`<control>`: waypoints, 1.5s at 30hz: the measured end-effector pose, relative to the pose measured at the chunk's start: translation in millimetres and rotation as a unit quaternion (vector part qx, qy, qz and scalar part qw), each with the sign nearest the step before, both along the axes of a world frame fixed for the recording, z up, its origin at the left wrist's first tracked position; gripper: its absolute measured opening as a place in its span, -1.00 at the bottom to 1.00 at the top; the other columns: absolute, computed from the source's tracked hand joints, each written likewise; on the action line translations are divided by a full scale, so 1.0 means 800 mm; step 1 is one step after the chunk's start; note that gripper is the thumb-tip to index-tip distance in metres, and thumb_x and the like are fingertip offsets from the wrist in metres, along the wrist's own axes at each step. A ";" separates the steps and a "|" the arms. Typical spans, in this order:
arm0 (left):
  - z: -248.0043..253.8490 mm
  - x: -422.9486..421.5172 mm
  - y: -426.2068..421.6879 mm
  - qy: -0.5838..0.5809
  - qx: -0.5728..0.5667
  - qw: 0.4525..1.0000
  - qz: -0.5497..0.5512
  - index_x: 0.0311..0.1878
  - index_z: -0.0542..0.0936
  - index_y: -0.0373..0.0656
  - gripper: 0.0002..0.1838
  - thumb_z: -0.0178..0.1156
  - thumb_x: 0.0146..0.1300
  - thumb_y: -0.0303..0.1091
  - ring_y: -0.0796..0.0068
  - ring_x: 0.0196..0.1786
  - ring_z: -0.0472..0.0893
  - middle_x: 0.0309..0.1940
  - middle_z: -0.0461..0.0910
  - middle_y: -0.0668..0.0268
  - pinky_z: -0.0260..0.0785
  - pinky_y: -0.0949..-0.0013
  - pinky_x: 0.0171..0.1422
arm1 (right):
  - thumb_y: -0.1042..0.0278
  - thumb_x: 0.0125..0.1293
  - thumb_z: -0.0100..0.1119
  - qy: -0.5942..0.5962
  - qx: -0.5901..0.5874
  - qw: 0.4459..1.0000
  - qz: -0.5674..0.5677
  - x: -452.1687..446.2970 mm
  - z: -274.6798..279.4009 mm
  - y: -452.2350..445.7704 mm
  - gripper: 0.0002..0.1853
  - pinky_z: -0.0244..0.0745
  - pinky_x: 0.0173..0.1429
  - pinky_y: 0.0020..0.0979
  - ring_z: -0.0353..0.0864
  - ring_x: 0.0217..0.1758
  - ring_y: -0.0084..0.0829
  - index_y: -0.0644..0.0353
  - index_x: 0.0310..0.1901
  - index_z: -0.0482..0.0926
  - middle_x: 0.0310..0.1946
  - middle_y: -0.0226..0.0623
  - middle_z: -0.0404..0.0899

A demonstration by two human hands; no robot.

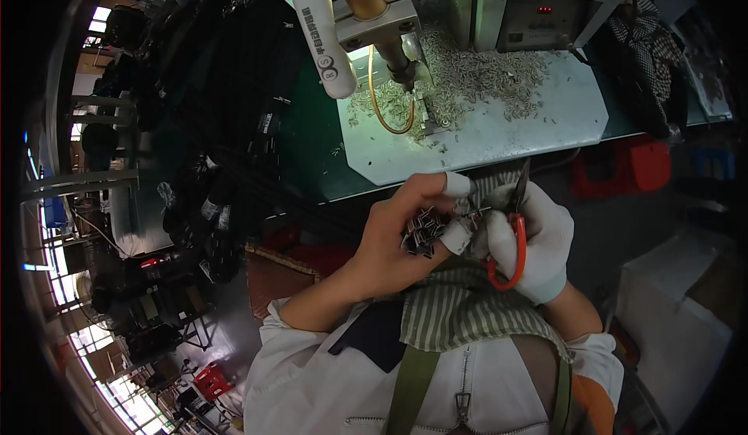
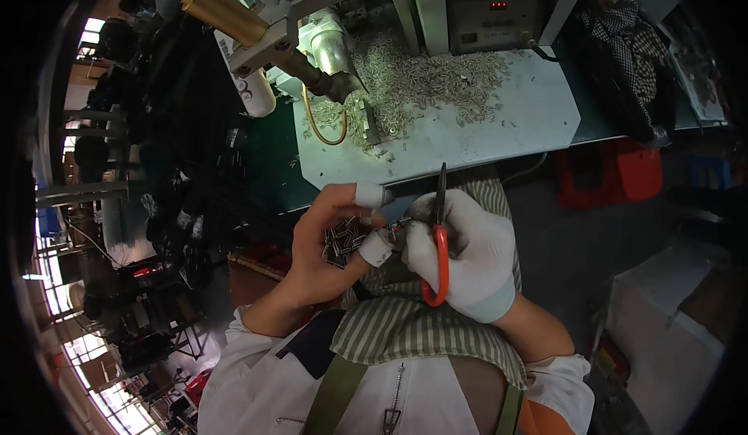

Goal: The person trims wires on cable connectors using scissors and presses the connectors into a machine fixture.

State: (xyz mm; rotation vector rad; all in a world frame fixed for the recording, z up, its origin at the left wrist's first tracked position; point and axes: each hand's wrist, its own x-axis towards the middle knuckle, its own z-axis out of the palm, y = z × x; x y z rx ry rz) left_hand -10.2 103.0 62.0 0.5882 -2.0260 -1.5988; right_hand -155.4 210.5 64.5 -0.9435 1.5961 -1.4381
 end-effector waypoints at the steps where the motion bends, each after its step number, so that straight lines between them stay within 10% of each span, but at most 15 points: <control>1: -0.001 -0.001 0.000 0.037 -0.077 0.996 -0.004 -0.08 0.52 -0.20 -0.63 0.32 -0.01 -0.58 0.57 -0.32 0.60 -0.27 0.56 0.35 0.43 0.53 -0.28 | 0.44 0.29 0.06 -0.001 0.000 1.000 -0.005 -0.005 0.007 -0.001 -0.83 0.45 -0.47 -0.54 0.55 -0.57 -0.60 0.36 -0.17 0.47 -0.58 -0.30 0.56; 3: -0.001 0.010 -0.014 0.017 -0.145 0.986 -0.083 -0.08 0.54 -0.15 -0.58 0.33 -0.10 -0.59 0.49 -0.33 0.61 -0.28 0.55 0.35 0.44 0.49 -0.34 | 0.44 0.30 0.05 -0.255 0.113 0.958 0.072 -0.019 0.024 -0.005 -0.86 0.47 -0.47 -0.56 0.55 -0.57 -0.62 0.36 -0.23 0.49 -0.58 -0.29 0.57; 11: 0.004 0.020 -0.022 -0.041 -0.308 0.894 -0.322 -0.07 0.57 0.07 -0.46 0.30 -0.25 -0.56 0.39 -0.39 0.59 -0.32 0.51 0.35 0.39 0.40 -0.50 | 0.30 0.35 0.00 -0.339 0.257 0.828 0.366 -0.048 -0.002 0.003 -0.70 0.49 -0.57 -0.53 0.59 -0.65 -0.46 0.34 -0.46 0.50 -0.63 -0.22 0.59; 18: -0.044 0.029 -0.018 0.145 -0.035 0.957 -0.250 -0.06 0.53 -0.13 -0.61 0.30 -0.03 -0.54 0.35 -0.32 0.59 -0.28 0.54 0.21 0.43 0.43 -0.26 | 0.35 0.23 0.18 -0.386 0.181 0.858 0.286 -0.017 0.011 -0.001 -0.83 0.51 -0.50 -0.45 0.61 -0.60 -0.38 0.27 -0.35 0.47 -0.60 -0.26 0.58; 19: -0.050 0.032 -0.011 0.192 0.041 0.969 -0.151 -0.04 0.51 -0.19 -0.65 0.28 0.07 -0.55 0.39 -0.28 0.59 -0.26 0.56 0.20 0.43 0.44 -0.15 | 0.37 0.16 0.25 -0.051 0.040 0.970 0.236 -0.009 0.006 -0.007 -0.83 0.49 -0.49 -0.43 0.60 -0.58 -0.35 0.25 -0.32 0.47 -0.59 -0.27 0.56; 20: -0.046 0.041 -0.009 0.105 0.095 0.985 -0.099 0.00 0.48 -0.27 -0.71 0.21 0.20 -0.53 0.53 -0.17 0.56 -0.21 0.58 0.24 0.37 0.46 -0.01 | 0.39 0.08 0.31 0.291 -0.109 0.938 0.151 -0.004 0.001 -0.012 -0.78 0.46 -0.48 -0.40 0.60 -0.56 -0.32 0.23 -0.29 0.47 -0.58 -0.27 0.55; 21: -0.029 0.037 -0.008 0.104 0.095 0.985 -0.095 0.00 0.48 -0.27 -0.71 0.21 0.20 -0.53 0.53 -0.17 0.56 -0.21 0.58 0.24 0.37 0.46 -0.01 | 0.39 -0.04 0.37 0.359 -0.094 0.914 0.165 -0.003 -0.004 -0.015 -0.70 0.43 -0.45 -0.35 0.56 -0.54 -0.26 0.20 -0.26 0.51 -0.58 -0.30 0.50; 23: 0.011 0.024 -0.009 -0.021 0.274 0.961 0.033 -0.01 0.48 -0.29 -0.71 0.23 0.19 -0.53 0.63 -0.13 0.52 -0.23 0.58 0.31 0.36 0.50 -0.01 | 0.39 -0.05 0.37 0.365 -0.085 0.919 0.124 0.004 0.000 -0.019 -0.68 0.44 -0.44 -0.35 0.55 -0.54 -0.27 0.20 -0.23 0.52 -0.57 -0.31 0.50; 27: 0.006 0.026 -0.007 -0.017 0.224 0.972 0.071 -0.18 0.50 -0.31 -0.81 0.28 0.16 -0.51 0.72 -0.19 0.48 -0.28 0.54 0.39 0.36 0.56 -0.06 | 0.48 -0.13 0.37 0.415 -0.115 0.902 -0.020 0.008 0.000 -0.029 -0.61 0.41 -0.47 -0.38 0.55 -0.56 -0.30 0.20 -0.16 0.56 -0.57 -0.29 0.53; 34: -0.005 0.011 0.002 -0.041 0.127 0.987 0.093 -0.20 0.50 -0.31 -0.76 0.31 0.06 -0.54 0.73 -0.23 0.47 -0.30 0.54 0.39 0.38 0.57 -0.08 | 0.49 -0.07 0.33 0.469 0.059 0.875 0.109 0.006 0.008 0.003 -0.64 0.44 -0.46 -0.38 0.57 -0.56 -0.32 0.26 -0.15 0.56 -0.58 -0.27 0.52; 39: -0.009 0.005 0.010 0.032 0.050 0.985 0.159 -0.14 0.49 -0.32 -0.63 0.39 -0.04 -0.51 0.68 -0.23 0.50 -0.29 0.54 0.34 0.40 0.54 -0.09 | 0.39 0.07 0.29 0.236 -0.007 0.965 0.112 0.002 0.001 0.006 -0.77 0.40 -0.57 -0.39 0.55 -0.65 -0.30 0.26 -0.23 0.57 -0.64 -0.26 0.51; 45: -0.014 -0.002 0.001 -0.020 -0.018 0.994 0.108 -0.13 0.50 -0.34 -0.57 0.37 -0.15 -0.56 0.63 -0.21 0.52 -0.27 0.56 0.31 0.42 0.52 -0.06 | 0.39 0.06 0.30 0.285 -0.030 0.955 0.076 0.004 0.000 0.004 -0.78 0.40 -0.57 -0.39 0.54 -0.67 -0.30 0.26 -0.26 0.58 -0.66 -0.27 0.49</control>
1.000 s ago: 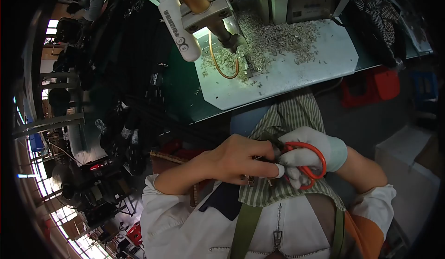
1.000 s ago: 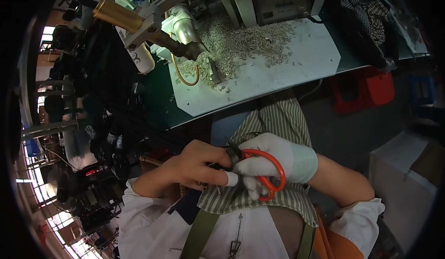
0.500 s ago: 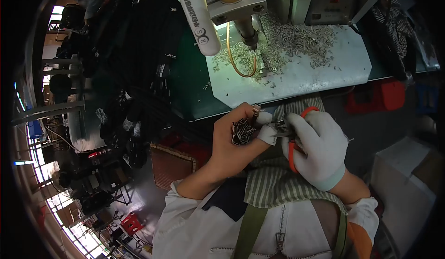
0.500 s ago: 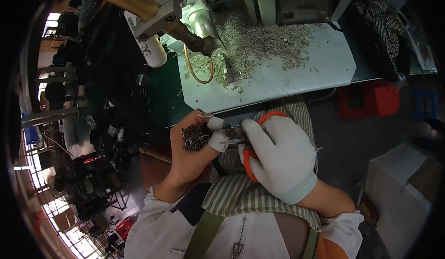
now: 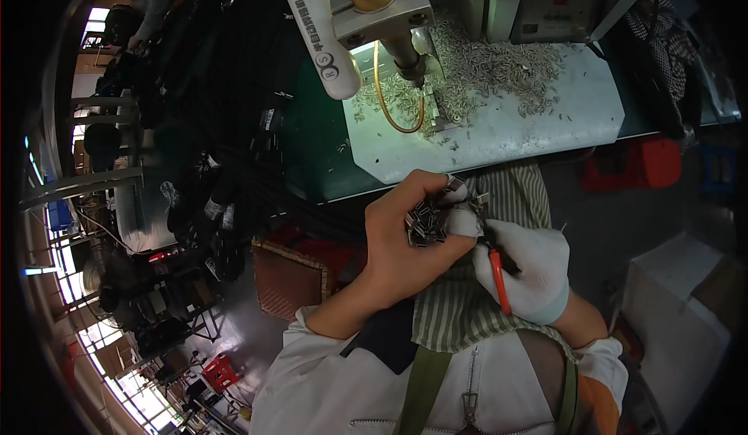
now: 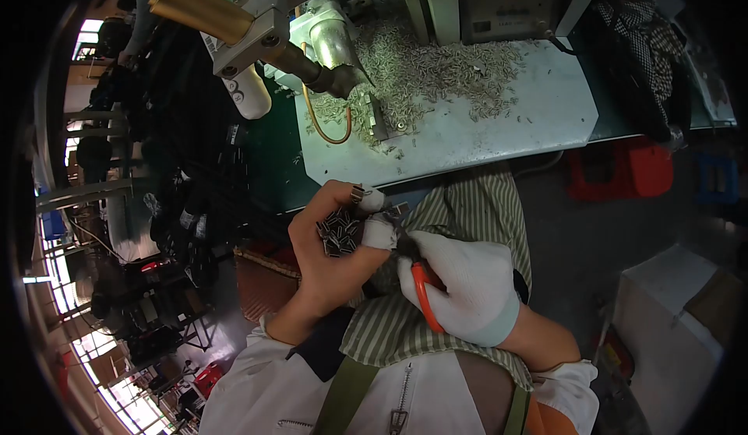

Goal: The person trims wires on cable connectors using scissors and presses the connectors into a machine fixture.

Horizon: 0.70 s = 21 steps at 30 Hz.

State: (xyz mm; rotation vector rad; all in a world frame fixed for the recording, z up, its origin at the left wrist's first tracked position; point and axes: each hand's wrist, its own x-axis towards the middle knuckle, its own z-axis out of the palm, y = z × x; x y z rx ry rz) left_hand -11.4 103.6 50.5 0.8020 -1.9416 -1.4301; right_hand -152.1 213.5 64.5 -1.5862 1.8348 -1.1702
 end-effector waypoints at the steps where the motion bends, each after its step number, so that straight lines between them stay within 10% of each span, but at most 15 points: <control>1: 0.001 0.000 0.000 -0.001 0.001 1.000 0.001 -0.13 0.50 -0.34 -0.57 0.37 -0.15 -0.56 0.63 -0.21 0.52 -0.27 0.56 0.31 0.42 0.52 -0.06 | 0.39 0.06 0.30 -0.001 0.001 1.000 0.001 0.000 -0.002 0.000 -0.78 0.40 -0.57 -0.39 0.54 -0.67 -0.30 0.26 -0.26 0.58 -0.66 -0.27 0.49; 13: 0.014 -0.005 -0.004 -0.027 0.147 0.988 0.029 -0.20 0.49 -0.31 -0.67 0.32 -0.09 -0.57 0.69 -0.23 0.48 -0.34 0.53 0.37 0.38 0.55 -0.08 | 0.48 0.01 0.27 -0.007 -0.030 1.000 -0.005 0.001 -0.014 -0.008 -0.80 0.36 -0.57 -0.40 0.49 -0.71 -0.31 0.31 -0.28 0.59 -0.69 -0.24 0.45; 21: -0.004 -0.002 0.000 -0.011 -0.021 1.000 0.019 -0.26 0.46 -0.30 -0.67 0.39 -0.11 -0.56 0.69 -0.31 0.45 -0.38 0.51 0.35 0.37 0.56 -0.17 | 0.39 0.05 0.28 0.034 0.029 0.997 -0.062 0.006 -0.015 -0.020 -0.79 0.42 -0.51 -0.36 0.56 -0.57 -0.24 0.23 -0.25 0.60 -0.57 -0.22 0.52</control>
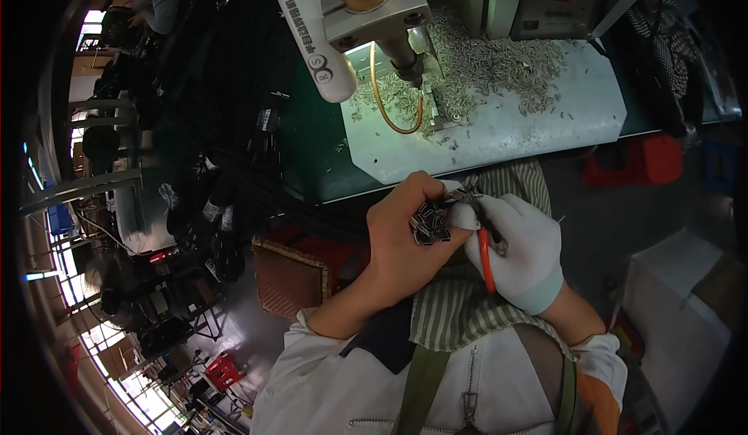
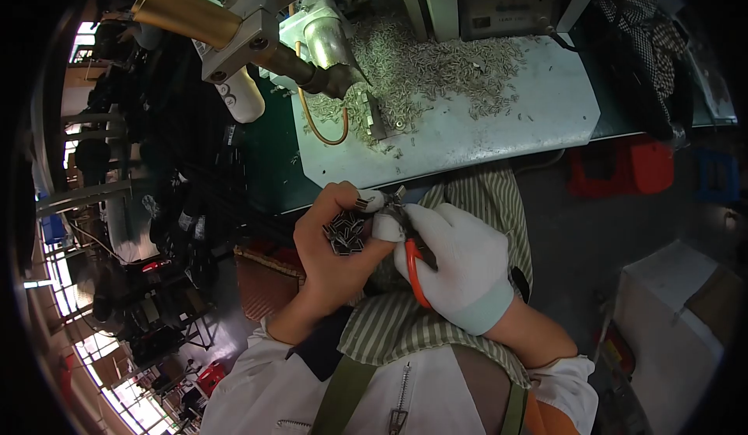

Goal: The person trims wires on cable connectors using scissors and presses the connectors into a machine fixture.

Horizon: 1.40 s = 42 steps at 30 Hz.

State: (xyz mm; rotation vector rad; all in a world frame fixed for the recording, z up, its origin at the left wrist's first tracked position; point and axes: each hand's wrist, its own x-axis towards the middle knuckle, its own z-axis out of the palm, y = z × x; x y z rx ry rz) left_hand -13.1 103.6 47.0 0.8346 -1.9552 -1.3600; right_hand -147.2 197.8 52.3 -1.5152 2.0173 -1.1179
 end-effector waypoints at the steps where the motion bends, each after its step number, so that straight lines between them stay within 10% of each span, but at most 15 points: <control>1: -0.001 0.000 0.000 0.000 0.000 1.000 -0.002 -0.26 0.46 -0.30 -0.67 0.39 -0.11 -0.56 0.69 -0.31 0.45 -0.38 0.51 0.35 0.37 0.56 -0.17 | 0.39 0.05 0.28 0.000 0.000 1.000 -0.002 0.000 -0.001 0.000 -0.79 0.42 -0.51 -0.36 0.56 -0.57 -0.24 0.23 -0.25 0.60 -0.57 -0.22 0.52; 4: -0.006 0.002 -0.001 -0.035 0.026 0.999 0.003 -0.27 0.48 -0.30 -0.71 0.38 -0.05 -0.55 0.65 -0.32 0.48 -0.40 0.51 0.39 0.39 0.54 -0.18 | 0.37 0.11 0.24 -0.064 0.000 0.998 0.017 -0.004 -0.002 0.002 -0.81 0.39 -0.51 -0.41 0.50 -0.62 -0.34 0.26 -0.26 0.60 -0.60 -0.24 0.48; 9: -0.021 0.023 -0.039 0.028 0.485 0.870 -0.084 -0.24 0.50 -0.29 -0.89 0.20 0.18 -0.52 0.70 -0.49 0.38 -0.52 0.44 0.44 0.23 0.55 -0.43 | 0.40 0.15 0.20 -0.362 0.198 0.908 0.075 -0.005 -0.001 -0.005 -0.86 0.35 -0.49 -0.43 0.49 -0.63 -0.56 0.32 -0.40 0.53 -0.70 -0.22 0.40; 16: -0.025 0.033 -0.091 0.025 0.465 0.885 -0.007 -0.20 0.51 -0.26 -0.88 0.14 0.20 -0.48 0.69 -0.55 0.28 -0.56 0.38 0.46 0.11 0.54 -0.46 | 0.36 0.23 0.16 -0.185 0.074 0.980 0.020 -0.001 -0.020 -0.021 -0.85 0.31 -0.51 -0.48 0.33 -0.68 -0.59 0.29 -0.35 0.53 -0.72 -0.28 0.33; 33: -0.036 -0.024 -0.157 -0.068 0.366 0.928 -0.005 -0.58 0.50 -0.19 -0.80 0.30 0.04 -0.37 0.65 -0.57 0.41 -0.63 0.46 0.41 0.16 0.55 -0.50 | 0.28 0.20 0.16 -0.406 0.167 0.895 0.080 -0.084 -0.022 -0.153 -0.72 0.42 -0.60 -0.49 0.53 -0.66 -0.56 0.41 -0.41 0.48 -0.69 -0.30 0.49; 42: -0.045 -0.019 -0.147 -0.099 0.217 0.971 0.021 -0.33 0.53 -0.19 -0.83 0.29 0.12 -0.34 0.71 -0.52 0.43 -0.56 0.46 0.46 0.21 0.55 -0.48 | 0.27 0.17 0.18 -0.392 0.167 0.900 0.092 -0.083 -0.022 -0.155 -0.70 0.41 -0.58 -0.51 0.51 -0.65 -0.58 0.43 -0.42 0.48 -0.69 -0.31 0.47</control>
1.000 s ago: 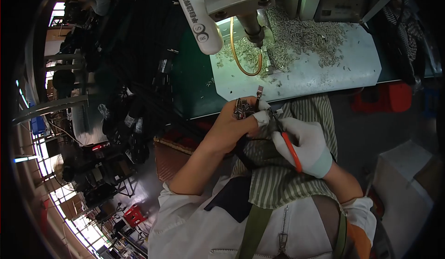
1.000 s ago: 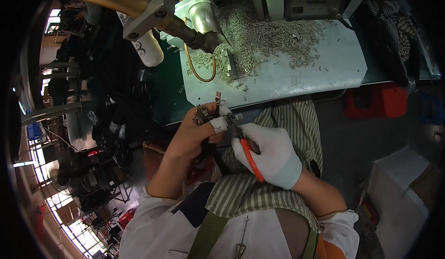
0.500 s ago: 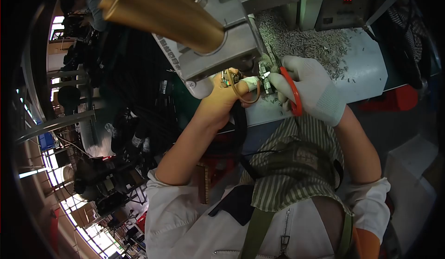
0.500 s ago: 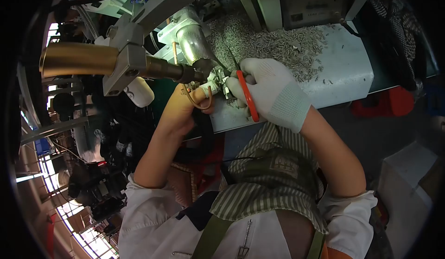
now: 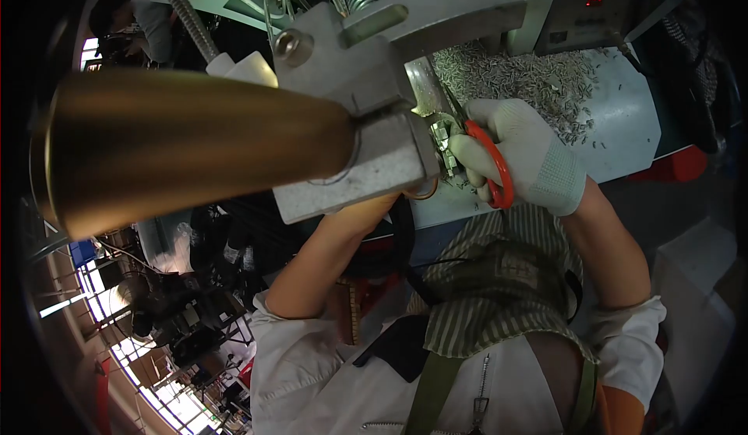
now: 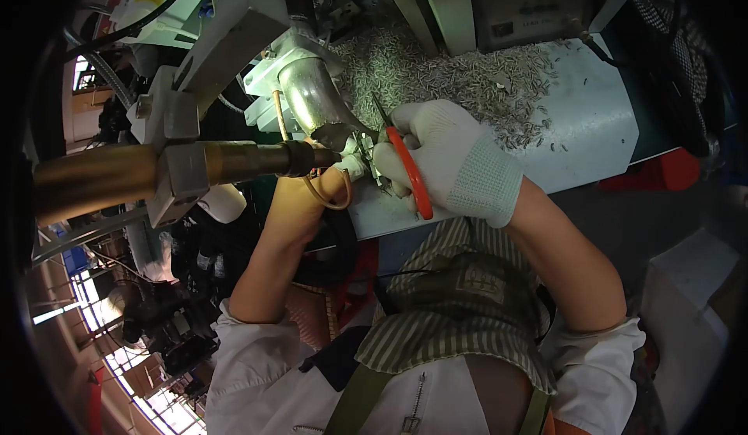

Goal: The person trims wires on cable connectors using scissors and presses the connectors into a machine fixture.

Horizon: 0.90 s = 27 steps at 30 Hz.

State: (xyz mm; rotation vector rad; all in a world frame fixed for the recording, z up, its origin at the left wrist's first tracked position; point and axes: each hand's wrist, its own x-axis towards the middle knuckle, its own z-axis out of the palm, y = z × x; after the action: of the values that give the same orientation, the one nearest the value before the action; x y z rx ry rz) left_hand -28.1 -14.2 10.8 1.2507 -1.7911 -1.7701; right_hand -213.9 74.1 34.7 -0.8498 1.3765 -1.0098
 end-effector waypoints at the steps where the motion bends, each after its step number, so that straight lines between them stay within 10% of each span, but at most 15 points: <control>1: -0.003 0.001 0.002 0.000 0.000 1.000 -0.001 -0.33 0.53 -0.19 -0.83 0.29 0.12 -0.34 0.71 -0.52 0.43 -0.56 0.46 0.46 0.21 0.55 -0.48 | 0.27 0.17 0.18 -0.008 -0.003 1.000 -0.001 0.000 -0.001 0.000 -0.70 0.41 -0.58 -0.51 0.50 -0.65 -0.58 0.42 -0.42 0.48 -0.69 -0.32 0.47; 13: -0.005 0.000 0.007 0.052 -0.050 0.997 -0.023 -0.27 0.53 -0.17 -0.71 0.28 0.16 -0.13 0.70 -0.43 0.43 -0.48 0.47 0.48 0.24 0.57 -0.39 | 0.30 0.15 0.19 -0.030 -0.004 0.999 -0.011 0.002 -0.005 0.000 -0.74 0.39 -0.60 -0.52 0.49 -0.67 -0.58 0.38 -0.47 0.47 -0.70 -0.33 0.47; 27: 0.016 0.005 0.007 0.084 0.124 0.988 -0.048 -0.26 0.46 -0.22 -0.89 0.14 0.20 -0.41 0.62 -0.53 0.44 -0.47 0.49 0.38 0.27 0.56 -0.46 | 0.31 0.14 0.19 0.034 -0.022 0.999 -0.034 0.009 0.003 0.020 -0.76 0.42 -0.55 -0.47 0.52 -0.66 -0.51 0.36 -0.44 0.46 -0.71 -0.26 0.47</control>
State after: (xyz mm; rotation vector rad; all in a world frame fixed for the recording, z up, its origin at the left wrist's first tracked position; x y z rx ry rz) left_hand -23.8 -8.9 23.9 1.0791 -1.6013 -2.1368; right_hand -207.0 90.4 37.1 -0.8822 1.4548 -1.0757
